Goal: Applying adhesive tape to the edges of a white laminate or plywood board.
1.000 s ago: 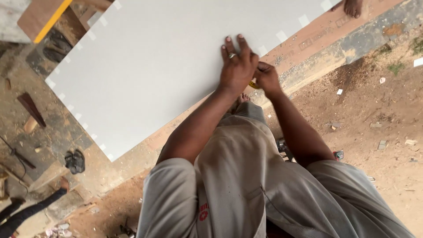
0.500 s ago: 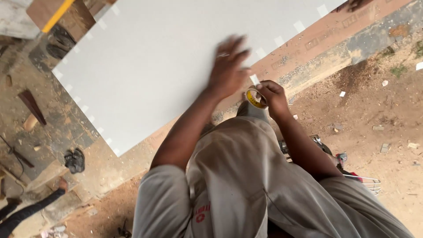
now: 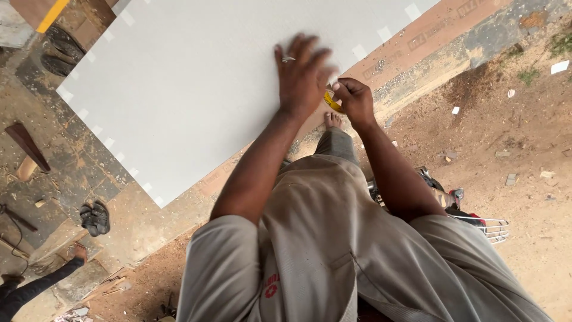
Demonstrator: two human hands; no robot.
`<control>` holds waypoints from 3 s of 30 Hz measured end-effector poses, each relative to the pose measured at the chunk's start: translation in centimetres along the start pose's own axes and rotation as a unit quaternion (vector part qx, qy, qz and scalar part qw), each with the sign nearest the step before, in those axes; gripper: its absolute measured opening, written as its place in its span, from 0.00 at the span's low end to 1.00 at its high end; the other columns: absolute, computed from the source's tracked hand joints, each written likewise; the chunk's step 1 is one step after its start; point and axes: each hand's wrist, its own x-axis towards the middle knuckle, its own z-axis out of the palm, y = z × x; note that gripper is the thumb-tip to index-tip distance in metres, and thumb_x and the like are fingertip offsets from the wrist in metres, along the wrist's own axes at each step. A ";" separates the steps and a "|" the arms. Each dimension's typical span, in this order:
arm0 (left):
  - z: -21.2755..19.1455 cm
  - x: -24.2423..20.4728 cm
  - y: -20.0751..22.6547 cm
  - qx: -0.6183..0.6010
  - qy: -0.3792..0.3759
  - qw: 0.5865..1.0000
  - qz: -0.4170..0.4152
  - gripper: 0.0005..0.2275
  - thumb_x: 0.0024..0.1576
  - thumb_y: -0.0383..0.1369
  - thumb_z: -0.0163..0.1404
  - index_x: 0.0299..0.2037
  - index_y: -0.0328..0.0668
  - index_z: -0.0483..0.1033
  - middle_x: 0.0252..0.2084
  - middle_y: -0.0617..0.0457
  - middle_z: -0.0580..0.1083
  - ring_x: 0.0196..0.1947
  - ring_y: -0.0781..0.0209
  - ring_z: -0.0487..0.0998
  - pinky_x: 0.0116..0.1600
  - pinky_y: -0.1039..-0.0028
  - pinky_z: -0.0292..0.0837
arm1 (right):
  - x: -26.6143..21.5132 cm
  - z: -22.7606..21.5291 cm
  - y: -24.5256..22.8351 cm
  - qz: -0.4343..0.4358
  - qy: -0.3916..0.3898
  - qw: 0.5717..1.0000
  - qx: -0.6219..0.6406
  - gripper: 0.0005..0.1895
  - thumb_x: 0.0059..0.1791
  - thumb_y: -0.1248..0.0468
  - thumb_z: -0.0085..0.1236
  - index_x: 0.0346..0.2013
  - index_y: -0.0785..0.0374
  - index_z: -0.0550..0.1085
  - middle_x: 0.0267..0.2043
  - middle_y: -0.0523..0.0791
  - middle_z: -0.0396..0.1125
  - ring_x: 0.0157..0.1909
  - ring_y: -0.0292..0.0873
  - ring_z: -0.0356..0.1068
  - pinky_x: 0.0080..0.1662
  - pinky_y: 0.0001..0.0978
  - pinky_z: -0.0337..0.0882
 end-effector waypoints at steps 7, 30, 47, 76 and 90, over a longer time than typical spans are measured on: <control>2.3 0.7 2.3 0.285 -0.096 0.947 0.114 0.20 0.58 0.42 0.55 0.52 0.34 0.68 0.68 0.25 0.59 0.64 0.15 0.59 0.62 0.28 0.61 | 2.1 -1.4 1.5 0.012 -0.019 1.000 0.014 0.14 0.59 0.59 0.54 0.33 0.61 0.78 0.24 0.41 0.67 0.21 0.30 0.59 0.23 0.25 0.64; -6.1 -4.0 -1.2 -0.036 0.008 0.997 -0.066 0.21 0.47 0.50 0.67 0.37 0.44 0.74 0.67 0.36 0.59 0.72 0.36 0.51 0.66 0.38 0.50 | -5.5 4.6 -1.3 -0.001 -0.036 0.999 0.014 0.08 0.56 0.60 0.56 0.42 0.61 0.78 0.29 0.42 0.73 0.23 0.31 0.63 0.26 0.24 0.66; 2.3 -4.0 -2.1 0.370 0.038 0.916 0.154 0.16 0.68 0.40 0.52 0.45 0.31 0.63 0.62 0.19 0.63 0.56 0.19 0.73 0.55 0.42 0.77 | -1.3 2.6 1.7 0.074 -0.067 0.995 0.023 0.08 0.54 0.63 0.57 0.34 0.62 0.77 0.25 0.43 0.69 0.20 0.33 0.58 0.25 0.26 0.61; -4.4 -8.8 -7.4 -0.019 0.042 0.998 0.052 0.15 0.62 0.43 0.60 0.55 0.53 0.76 0.70 0.51 0.62 0.76 0.45 0.57 0.76 0.43 0.53 | -5.7 10.9 4.8 0.025 0.070 0.997 -0.020 0.07 0.54 0.59 0.59 0.37 0.56 0.80 0.27 0.40 0.72 0.25 0.28 0.67 0.28 0.27 0.72; 1.0 -7.4 -4.2 0.474 -0.043 0.868 0.138 0.18 0.62 0.34 0.55 0.53 0.37 0.59 0.62 0.28 0.63 0.57 0.22 0.73 0.55 0.46 0.79 | -3.1 11.3 11.2 -0.019 -0.032 0.999 0.036 0.04 0.54 0.64 0.58 0.40 0.61 0.75 0.33 0.43 0.73 0.28 0.30 0.71 0.28 0.23 0.70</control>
